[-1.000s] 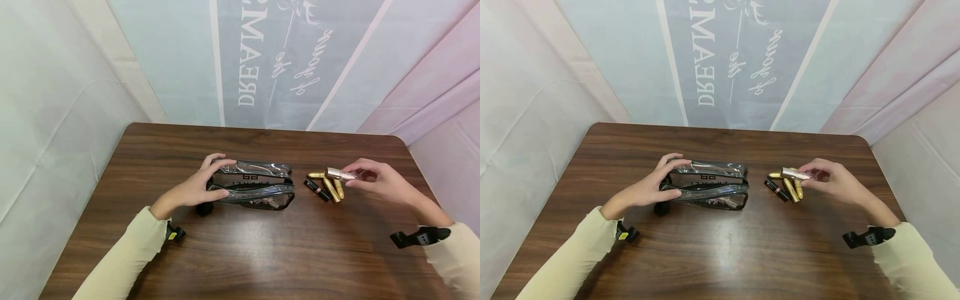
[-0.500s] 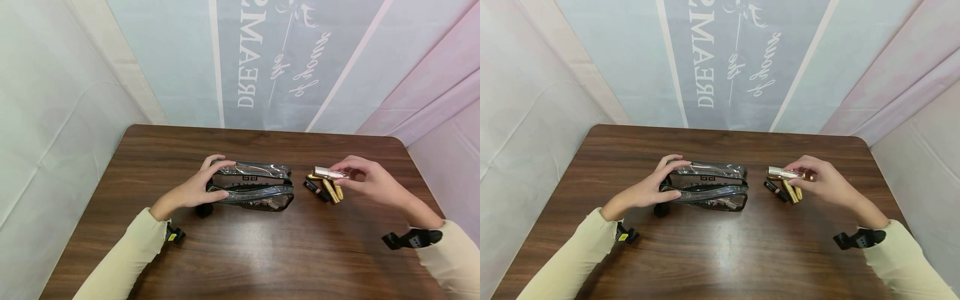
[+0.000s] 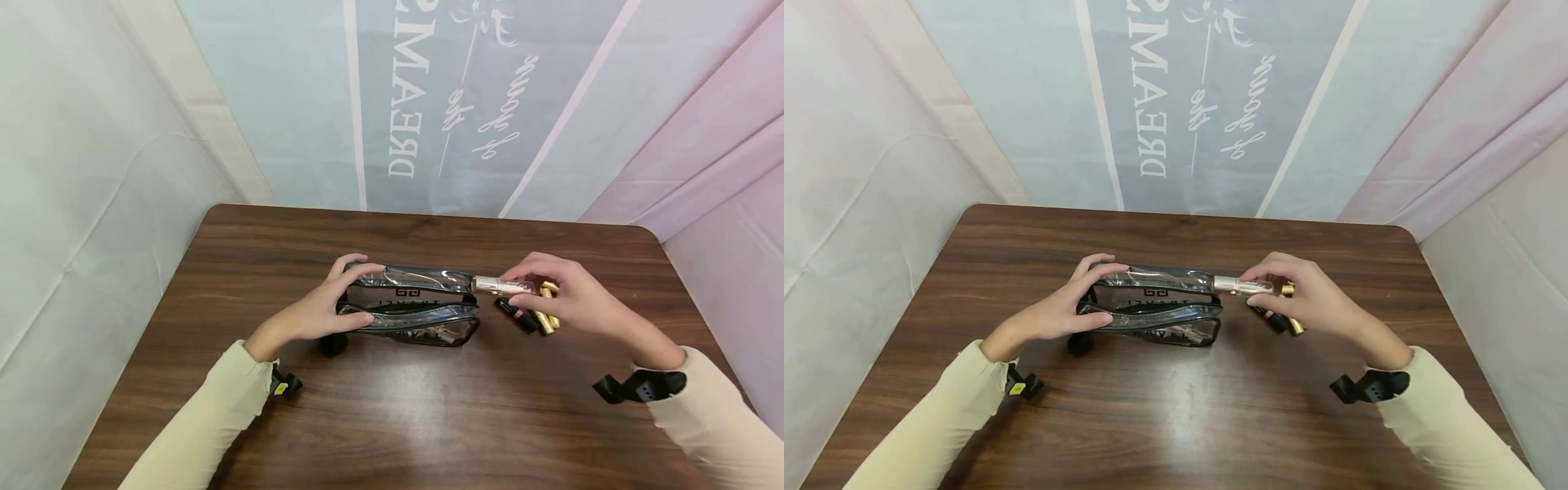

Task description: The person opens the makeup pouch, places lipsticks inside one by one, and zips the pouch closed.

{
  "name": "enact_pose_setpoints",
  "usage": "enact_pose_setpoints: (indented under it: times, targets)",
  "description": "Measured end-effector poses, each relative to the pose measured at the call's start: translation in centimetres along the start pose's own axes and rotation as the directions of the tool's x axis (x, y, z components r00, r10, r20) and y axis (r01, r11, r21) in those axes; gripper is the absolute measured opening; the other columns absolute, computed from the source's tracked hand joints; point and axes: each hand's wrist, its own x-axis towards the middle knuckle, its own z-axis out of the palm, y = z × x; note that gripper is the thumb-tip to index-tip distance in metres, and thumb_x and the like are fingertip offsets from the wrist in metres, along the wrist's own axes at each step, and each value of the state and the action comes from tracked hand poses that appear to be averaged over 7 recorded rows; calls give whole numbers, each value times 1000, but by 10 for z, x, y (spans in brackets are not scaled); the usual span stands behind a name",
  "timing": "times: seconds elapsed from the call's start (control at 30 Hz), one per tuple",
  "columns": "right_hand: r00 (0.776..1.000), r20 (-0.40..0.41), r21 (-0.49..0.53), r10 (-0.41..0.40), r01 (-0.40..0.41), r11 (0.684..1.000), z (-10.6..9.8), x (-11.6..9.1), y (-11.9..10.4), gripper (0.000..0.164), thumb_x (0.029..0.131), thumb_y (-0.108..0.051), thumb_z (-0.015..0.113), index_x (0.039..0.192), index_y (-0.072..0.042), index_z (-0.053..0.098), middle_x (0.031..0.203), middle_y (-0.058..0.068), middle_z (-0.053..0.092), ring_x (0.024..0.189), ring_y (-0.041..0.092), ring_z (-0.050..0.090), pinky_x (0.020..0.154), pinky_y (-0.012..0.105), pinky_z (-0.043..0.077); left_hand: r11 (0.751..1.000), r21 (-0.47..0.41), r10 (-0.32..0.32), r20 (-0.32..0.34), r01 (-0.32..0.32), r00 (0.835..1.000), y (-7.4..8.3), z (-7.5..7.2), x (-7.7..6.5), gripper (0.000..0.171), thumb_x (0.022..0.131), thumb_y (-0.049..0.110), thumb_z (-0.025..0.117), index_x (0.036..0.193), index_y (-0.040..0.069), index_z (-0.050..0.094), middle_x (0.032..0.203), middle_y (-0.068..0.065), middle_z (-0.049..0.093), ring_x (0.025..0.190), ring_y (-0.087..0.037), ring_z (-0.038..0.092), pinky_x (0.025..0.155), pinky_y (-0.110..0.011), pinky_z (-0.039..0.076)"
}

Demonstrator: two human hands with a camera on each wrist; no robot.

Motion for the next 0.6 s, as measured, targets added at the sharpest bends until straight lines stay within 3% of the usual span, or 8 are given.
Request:
enact_pose_setpoints:
  times: [0.27, 0.6]
  targets:
    - [999, -23, -2, -49, 49, 999, 12, 16, -11, 41, 83, 0, 83, 115, -23, 74, 98, -12, 64, 71, 7, 53, 58, 22, 44, 1000, 6, -4, 0, 4, 1000, 0, 0, 0, 70, 96, 38, 70, 157, 31, 35, 164, -3, 8, 150, -28, 17, 109, -67, 29]
    - [997, 34, 32, -75, 74, 997, 30, 38, -19, 33, 87, -7, 81, 115, -23, 74, 96, -11, 62, 70, 9, 51, 58, 24, 45, 1000, -2, -6, 5, 6, 1000, 1, -1, 0, 70, 97, 40, 69, 157, 31, 35, 164, -3, 7, 149, -29, 17, 109, -68, 28]
